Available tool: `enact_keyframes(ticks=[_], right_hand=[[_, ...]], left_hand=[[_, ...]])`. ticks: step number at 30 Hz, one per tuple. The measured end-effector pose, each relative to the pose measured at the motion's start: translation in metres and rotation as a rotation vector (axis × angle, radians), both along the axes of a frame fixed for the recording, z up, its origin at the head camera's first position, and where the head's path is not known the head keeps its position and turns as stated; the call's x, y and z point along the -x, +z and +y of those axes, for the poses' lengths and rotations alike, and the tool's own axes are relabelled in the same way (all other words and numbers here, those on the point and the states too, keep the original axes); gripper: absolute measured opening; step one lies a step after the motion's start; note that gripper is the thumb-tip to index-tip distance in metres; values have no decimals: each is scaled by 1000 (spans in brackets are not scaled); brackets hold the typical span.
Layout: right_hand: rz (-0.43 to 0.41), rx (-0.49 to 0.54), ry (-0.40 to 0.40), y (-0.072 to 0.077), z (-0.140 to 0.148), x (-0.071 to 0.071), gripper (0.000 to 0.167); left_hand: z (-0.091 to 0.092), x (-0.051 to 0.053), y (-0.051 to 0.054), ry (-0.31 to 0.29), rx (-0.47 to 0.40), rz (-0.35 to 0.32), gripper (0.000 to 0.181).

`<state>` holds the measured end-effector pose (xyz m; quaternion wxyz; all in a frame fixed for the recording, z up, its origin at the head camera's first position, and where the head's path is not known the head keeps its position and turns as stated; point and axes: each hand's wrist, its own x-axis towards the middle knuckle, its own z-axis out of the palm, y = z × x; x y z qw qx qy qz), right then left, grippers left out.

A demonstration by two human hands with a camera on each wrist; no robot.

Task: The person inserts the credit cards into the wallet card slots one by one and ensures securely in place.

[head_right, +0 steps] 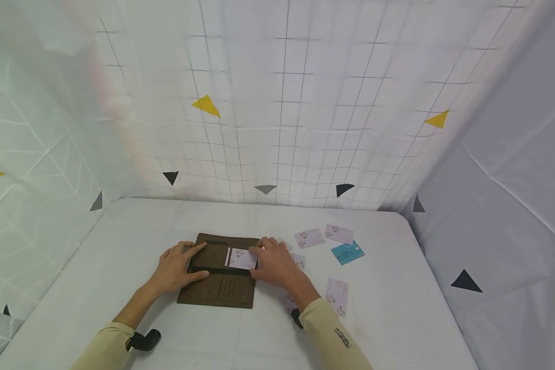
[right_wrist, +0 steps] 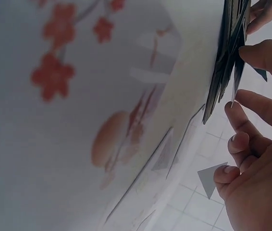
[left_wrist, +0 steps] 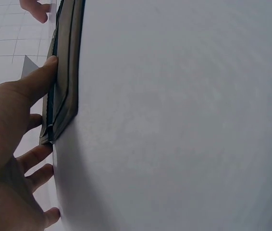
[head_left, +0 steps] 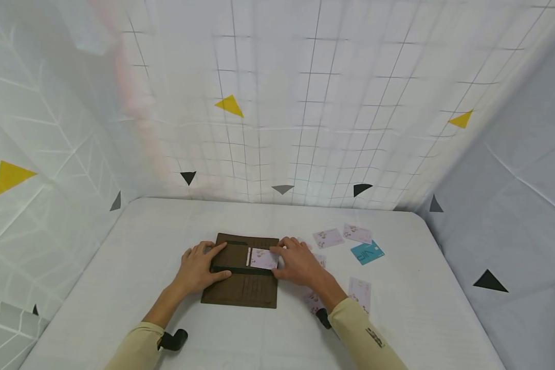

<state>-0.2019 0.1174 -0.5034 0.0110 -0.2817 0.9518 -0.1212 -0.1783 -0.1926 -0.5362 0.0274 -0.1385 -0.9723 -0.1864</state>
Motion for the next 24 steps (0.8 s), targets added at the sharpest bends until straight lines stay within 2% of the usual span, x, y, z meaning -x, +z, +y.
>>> enact_keyframes(ticks=[11,19,24], right_hand=[[-30,10,-3,-3,2,8,58],[-1,-18,-66,-5,6,11,62],[-3,-21,-73,-7,8,13,60]], left_hand=[[0,0,0,-8,-10,13,84],[0,0,2,-8,-10,14,84],[-1,0,2,-6,-9,8,84]])
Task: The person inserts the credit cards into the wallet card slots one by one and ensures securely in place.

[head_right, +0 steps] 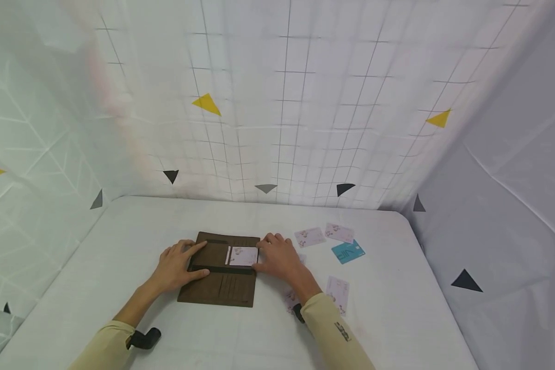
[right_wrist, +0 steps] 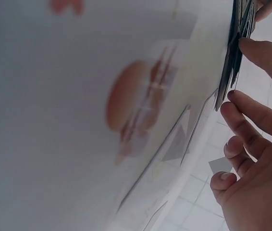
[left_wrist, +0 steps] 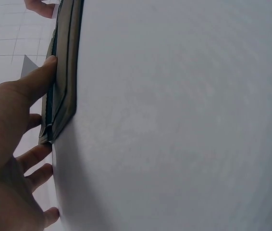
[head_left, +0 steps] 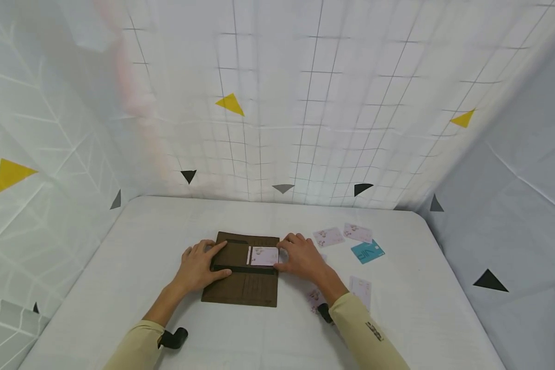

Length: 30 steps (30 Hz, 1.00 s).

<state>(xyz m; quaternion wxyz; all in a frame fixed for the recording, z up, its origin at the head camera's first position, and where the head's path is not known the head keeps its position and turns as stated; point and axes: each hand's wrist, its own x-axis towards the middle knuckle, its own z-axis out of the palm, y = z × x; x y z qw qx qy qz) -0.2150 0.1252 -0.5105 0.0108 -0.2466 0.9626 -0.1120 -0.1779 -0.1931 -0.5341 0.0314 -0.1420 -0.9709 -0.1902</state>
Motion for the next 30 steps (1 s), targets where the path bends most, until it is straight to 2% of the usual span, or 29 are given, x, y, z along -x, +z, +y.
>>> enact_keyframes(ticks=[8,30], right_hand=[[6,28,24,2,-3,0,58],[50,-56,46,5,-35,3,59]], left_hand=[[1,0,2,-3,7,-9,84],[1,-1,5,-3,5,-3,83]])
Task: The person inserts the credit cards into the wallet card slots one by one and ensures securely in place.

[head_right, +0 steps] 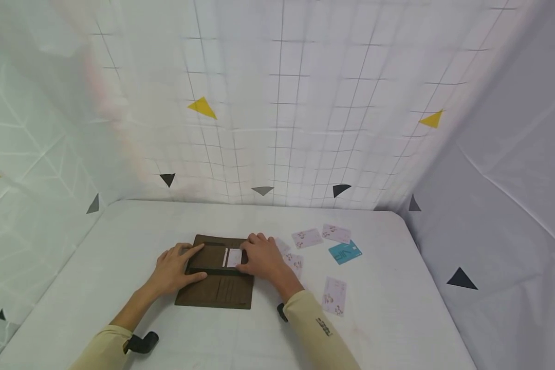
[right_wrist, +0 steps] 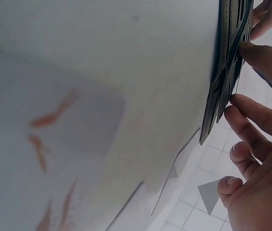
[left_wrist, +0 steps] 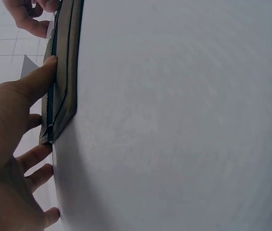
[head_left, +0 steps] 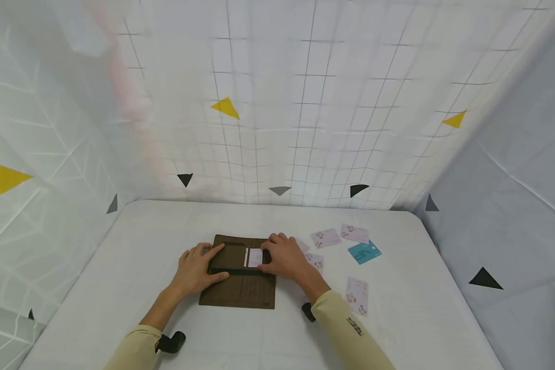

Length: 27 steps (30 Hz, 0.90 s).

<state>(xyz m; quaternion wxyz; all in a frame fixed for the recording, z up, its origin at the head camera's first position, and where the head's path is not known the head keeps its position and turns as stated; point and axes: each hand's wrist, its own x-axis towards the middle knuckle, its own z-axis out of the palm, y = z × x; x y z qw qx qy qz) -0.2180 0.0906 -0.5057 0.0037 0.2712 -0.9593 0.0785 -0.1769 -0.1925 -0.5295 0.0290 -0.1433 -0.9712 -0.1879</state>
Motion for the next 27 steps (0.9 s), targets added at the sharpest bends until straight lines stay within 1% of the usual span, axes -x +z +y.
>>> enact_keyframes(ticks=[8,13,19,23,27], right_hand=[[40,16,25,-4,-6,1,58],[50,14,29,-2,-11,0,59],[48,-10,26,-1,-17,0,59],[34,3,25,-1,-16,0,60],[5,21,-1,-2,-11,0,59]], left_hand=[[0,0,0,0,-6,16,83],[0,0,-1,1,-3,16,82],[0,-1,1,2,-16,8,82],[0,-1,1,4,-9,-1,82],[1,0,0,3,-3,-1,83]])
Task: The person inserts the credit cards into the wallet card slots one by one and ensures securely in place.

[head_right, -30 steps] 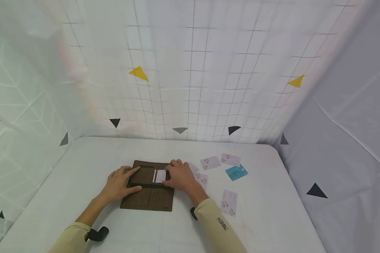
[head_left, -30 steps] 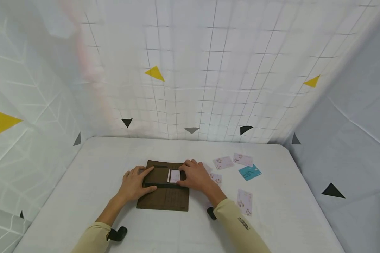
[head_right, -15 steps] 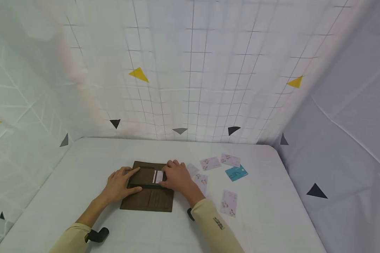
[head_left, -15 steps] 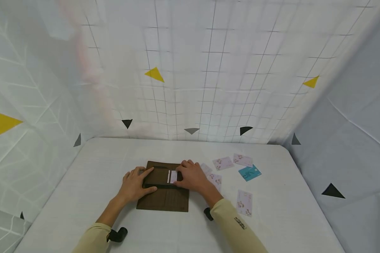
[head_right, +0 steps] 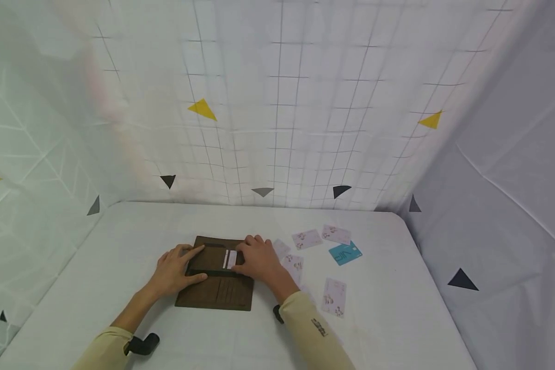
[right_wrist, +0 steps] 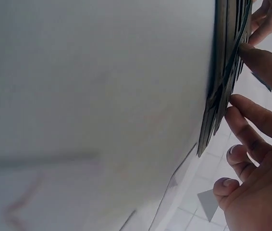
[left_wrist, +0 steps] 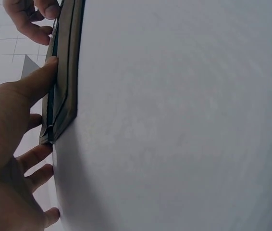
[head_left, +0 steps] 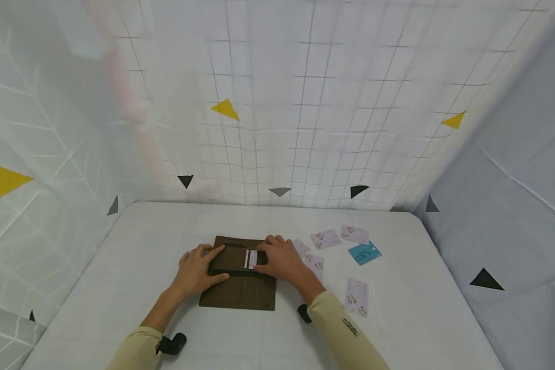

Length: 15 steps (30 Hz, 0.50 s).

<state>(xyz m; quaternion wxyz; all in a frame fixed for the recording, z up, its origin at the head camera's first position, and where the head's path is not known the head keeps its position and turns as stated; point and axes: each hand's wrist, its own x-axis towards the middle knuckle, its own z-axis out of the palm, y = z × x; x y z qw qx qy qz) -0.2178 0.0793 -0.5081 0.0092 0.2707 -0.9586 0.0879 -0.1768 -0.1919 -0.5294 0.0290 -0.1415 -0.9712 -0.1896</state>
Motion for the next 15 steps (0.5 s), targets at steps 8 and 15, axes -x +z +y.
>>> enact_keyframes(ticks=[8,15], right_hand=[[-21,11,-3,-2,3,3,54],[-30,-3,3,-3,1,4,54]], left_hand=[[0,0,0,0,4,4,83],[0,0,2,-2,10,6,82]])
